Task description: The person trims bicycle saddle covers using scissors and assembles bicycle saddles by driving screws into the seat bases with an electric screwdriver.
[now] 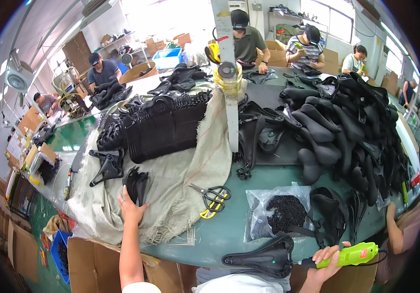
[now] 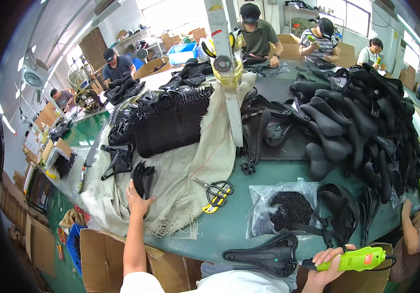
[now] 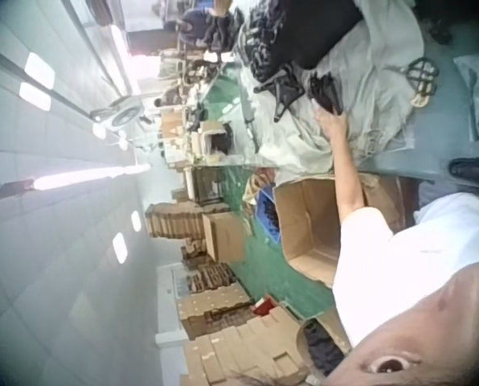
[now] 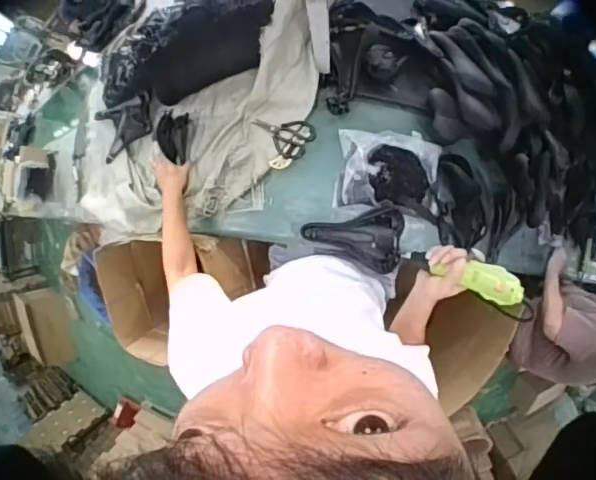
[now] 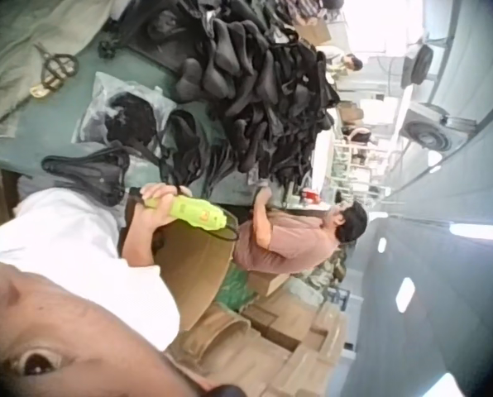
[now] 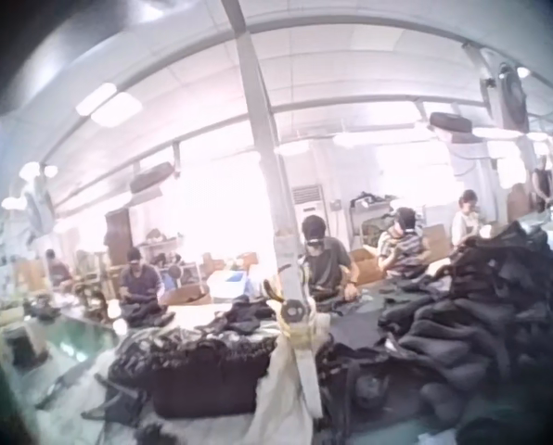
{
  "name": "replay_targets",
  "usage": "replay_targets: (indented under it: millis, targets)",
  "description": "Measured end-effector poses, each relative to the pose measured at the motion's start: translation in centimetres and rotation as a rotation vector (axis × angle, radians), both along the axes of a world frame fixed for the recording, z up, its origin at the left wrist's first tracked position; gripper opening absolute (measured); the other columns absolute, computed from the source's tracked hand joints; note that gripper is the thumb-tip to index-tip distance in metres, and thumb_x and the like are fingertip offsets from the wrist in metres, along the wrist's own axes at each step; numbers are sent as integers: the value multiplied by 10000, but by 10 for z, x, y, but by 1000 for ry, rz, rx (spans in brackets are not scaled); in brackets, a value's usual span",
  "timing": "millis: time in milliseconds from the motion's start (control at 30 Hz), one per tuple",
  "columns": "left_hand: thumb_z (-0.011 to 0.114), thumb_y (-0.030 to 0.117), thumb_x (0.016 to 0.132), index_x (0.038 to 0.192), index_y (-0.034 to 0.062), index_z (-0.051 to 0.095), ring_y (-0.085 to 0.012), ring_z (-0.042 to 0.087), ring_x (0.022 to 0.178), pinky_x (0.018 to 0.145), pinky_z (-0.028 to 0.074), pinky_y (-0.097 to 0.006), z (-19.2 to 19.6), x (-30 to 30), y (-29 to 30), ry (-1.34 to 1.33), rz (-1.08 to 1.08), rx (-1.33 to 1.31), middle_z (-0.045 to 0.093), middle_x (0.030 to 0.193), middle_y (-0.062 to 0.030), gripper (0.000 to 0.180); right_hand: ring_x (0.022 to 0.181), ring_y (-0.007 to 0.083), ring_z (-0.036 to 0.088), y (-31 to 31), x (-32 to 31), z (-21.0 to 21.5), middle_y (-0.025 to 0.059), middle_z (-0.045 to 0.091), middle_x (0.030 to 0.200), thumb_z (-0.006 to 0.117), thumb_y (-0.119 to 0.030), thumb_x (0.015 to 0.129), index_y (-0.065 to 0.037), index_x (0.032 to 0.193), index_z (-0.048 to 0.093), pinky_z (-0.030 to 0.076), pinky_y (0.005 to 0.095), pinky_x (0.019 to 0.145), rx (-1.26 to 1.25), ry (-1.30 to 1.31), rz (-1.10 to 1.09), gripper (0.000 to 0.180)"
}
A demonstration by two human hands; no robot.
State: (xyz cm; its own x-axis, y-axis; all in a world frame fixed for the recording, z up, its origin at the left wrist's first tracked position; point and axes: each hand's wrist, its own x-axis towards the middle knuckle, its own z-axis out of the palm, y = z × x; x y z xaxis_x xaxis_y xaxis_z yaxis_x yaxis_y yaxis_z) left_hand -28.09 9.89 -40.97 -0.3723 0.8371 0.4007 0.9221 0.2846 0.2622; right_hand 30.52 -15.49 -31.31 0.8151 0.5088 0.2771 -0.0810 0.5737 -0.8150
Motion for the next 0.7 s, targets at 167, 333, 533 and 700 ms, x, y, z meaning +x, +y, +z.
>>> replay_targets:
  millis: [167, 333, 533, 700]
  targets:
    - [962, 313, 666, 1555, 98, 436, -473, 707, 1142, 999, 540, -513, 5, -39, 15, -372, 16, -226, 732, 1219, -293, 1055, 502, 127, 469, -7, 16, -4, 30, 471, 713, 609, -221, 1055, -14, 1470, 326, 473, 297, 456, -5, 32, -2, 543]
    - [827, 176, 799, 1507, 13, 550, -484, 694, 1156, 1014, 540, -507, 39, -31, 26, -122, -159, -126, 718, 1222, -321, 778, 509, 154, 513, -21, 26, 1, 29, 493, 719, 684, -210, 1044, -60, 1460, 348, 491, 324, 472, 70, 54, -18, 556]
    - [767, 103, 947, 1644, -40, 357, -171, 559, 603, 564, 500, -315, 78, 28, -30, -699, -279, 83, 657, 1215, -159, 821, 558, 204, 565, -10, 27, -4, 63, 540, 730, 698, -139, 1008, -81, 1398, 391, 539, 395, 553, 77, 156, 95, 499]
    - [858, 117, 831, 1615, 40, 435, -388, 703, 1045, 862, 580, -477, 71, 175, -40, 24, -732, 32, 631, 1334, -259, 894, 554, 192, 565, -18, 25, 4, 63, 538, 745, 668, -150, 1019, -70, 1397, 362, 544, 379, 545, 74, 89, 53, 493]
